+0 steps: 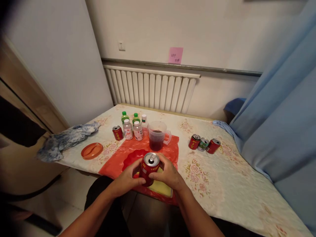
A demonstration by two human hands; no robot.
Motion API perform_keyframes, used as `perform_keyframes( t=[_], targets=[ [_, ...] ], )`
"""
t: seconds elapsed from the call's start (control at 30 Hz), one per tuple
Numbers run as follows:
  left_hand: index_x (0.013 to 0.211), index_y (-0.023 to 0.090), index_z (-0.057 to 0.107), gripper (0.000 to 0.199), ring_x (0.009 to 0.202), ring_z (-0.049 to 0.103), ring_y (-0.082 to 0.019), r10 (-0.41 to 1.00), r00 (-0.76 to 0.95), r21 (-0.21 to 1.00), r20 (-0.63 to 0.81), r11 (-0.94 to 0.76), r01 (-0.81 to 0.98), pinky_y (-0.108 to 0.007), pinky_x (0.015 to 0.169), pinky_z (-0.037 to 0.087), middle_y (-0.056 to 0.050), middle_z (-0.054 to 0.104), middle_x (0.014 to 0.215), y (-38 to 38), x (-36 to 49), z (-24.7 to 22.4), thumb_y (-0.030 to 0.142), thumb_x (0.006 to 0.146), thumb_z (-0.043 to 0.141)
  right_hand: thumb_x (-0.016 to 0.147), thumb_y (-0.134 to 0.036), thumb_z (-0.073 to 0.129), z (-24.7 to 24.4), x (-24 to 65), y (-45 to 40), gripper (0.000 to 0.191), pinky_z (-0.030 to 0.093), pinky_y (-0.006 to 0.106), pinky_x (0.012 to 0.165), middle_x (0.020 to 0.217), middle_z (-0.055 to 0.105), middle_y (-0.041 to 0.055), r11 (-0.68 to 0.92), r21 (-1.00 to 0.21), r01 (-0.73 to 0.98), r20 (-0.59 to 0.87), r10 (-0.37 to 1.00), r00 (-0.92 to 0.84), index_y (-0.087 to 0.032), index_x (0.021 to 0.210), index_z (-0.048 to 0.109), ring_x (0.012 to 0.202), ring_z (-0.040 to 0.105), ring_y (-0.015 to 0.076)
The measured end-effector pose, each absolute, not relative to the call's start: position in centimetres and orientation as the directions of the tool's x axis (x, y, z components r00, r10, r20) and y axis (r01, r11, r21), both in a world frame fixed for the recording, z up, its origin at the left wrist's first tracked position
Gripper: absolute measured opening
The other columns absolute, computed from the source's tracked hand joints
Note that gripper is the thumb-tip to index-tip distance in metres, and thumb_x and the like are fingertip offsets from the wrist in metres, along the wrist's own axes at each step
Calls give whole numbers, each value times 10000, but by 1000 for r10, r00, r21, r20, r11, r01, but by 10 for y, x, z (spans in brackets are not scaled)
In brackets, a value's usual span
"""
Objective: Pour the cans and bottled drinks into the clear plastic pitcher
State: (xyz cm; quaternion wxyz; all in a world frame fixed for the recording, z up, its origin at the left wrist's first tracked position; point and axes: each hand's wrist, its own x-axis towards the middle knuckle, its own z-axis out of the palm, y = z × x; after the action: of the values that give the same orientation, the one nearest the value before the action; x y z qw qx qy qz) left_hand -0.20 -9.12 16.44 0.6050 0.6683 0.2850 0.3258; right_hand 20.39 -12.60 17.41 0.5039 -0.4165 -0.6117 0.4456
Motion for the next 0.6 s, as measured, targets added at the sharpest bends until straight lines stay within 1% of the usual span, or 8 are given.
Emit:
perform_keyframes(
  t=[0.1, 0.17, 0.23, 0.33, 0.43, 0.53, 0.6],
  targets=[
    [1397, 201, 498, 770, 1300, 557, -308, 781, 619, 994, 86, -105, -5, -471, 1105, 456, -111, 582, 1435, -91, 1, 165, 177, 675, 762, 628, -415, 878, 176, 204, -123, 703, 467, 437, 1052, 1276, 681, 96, 238, -971, -5, 236, 960, -154, -195, 1247, 629, 1199, 616, 293],
    [1388, 194, 501, 762, 1287, 564, -309, 812, 574, 993, 104, -122, -7, -469, 1096, 462, -117, 580, 1432, -92, 4, 164, 176, 672, 758, 628, -387, 875, 172, 202, -120, 731, 482, 439, 1037, 1289, 678, 92, 222, -974, -37, 225, 968, -114, -211, 1283, 604, 1195, 623, 291],
    [1381, 182, 496, 758, 1279, 565, -309, 854, 504, 988, 126, -156, 18, -472, 1095, 457, -130, 584, 1415, -93, 8, 163, 166, 669, 756, 637, -337, 861, 167, 199, -120, 737, 494, 443, 1021, 1310, 665, 96, 215, -976, -31, 217, 975, -43, -219, 1310, 584, 1187, 628, 291],
    [1344, 166, 514, 725, 1271, 554, -317, 901, 382, 953, 206, -273, 129, -510, 1113, 424, -140, 594, 1360, -92, 14, 156, 171, 660, 755, 628, -269, 841, 164, 188, -123, 747, 489, 458, 1032, 1335, 645, 102, 214, -975, 53, 217, 973, 77, -217, 1323, 574, 1198, 619, 300],
    [1259, 170, 565, 638, 1240, 553, -317, 898, 304, 882, 318, -398, 253, -527, 1102, 424, -128, 598, 1288, -89, 21, 145, 156, 641, 719, 578, -208, 833, 166, 173, -128, 767, 461, 467, 1072, 1325, 643, 94, 203, -965, 165, 233, 954, 188, -207, 1302, 583, 1232, 590, 311],
    [1234, 171, 560, 610, 1191, 571, -314, 894, 260, 848, 365, -435, 303, -521, 1060, 461, -126, 599, 1231, -88, 25, 136, 149, 636, 682, 546, -160, 798, 169, 163, -129, 747, 422, 470, 1113, 1303, 650, 87, 175, -956, 235, 239, 930, 279, -199, 1265, 601, 1238, 578, 313],
    [1222, 168, 564, 590, 1179, 577, -317, 898, 262, 858, 353, -422, 293, -519, 1047, 470, -126, 604, 1216, -89, 25, 136, 186, 649, 704, 559, -153, 774, 169, 162, -128, 722, 415, 465, 1120, 1297, 654, 89, 172, -957, 233, 234, 934, 269, -194, 1260, 604, 1231, 585, 306]
  ],
)
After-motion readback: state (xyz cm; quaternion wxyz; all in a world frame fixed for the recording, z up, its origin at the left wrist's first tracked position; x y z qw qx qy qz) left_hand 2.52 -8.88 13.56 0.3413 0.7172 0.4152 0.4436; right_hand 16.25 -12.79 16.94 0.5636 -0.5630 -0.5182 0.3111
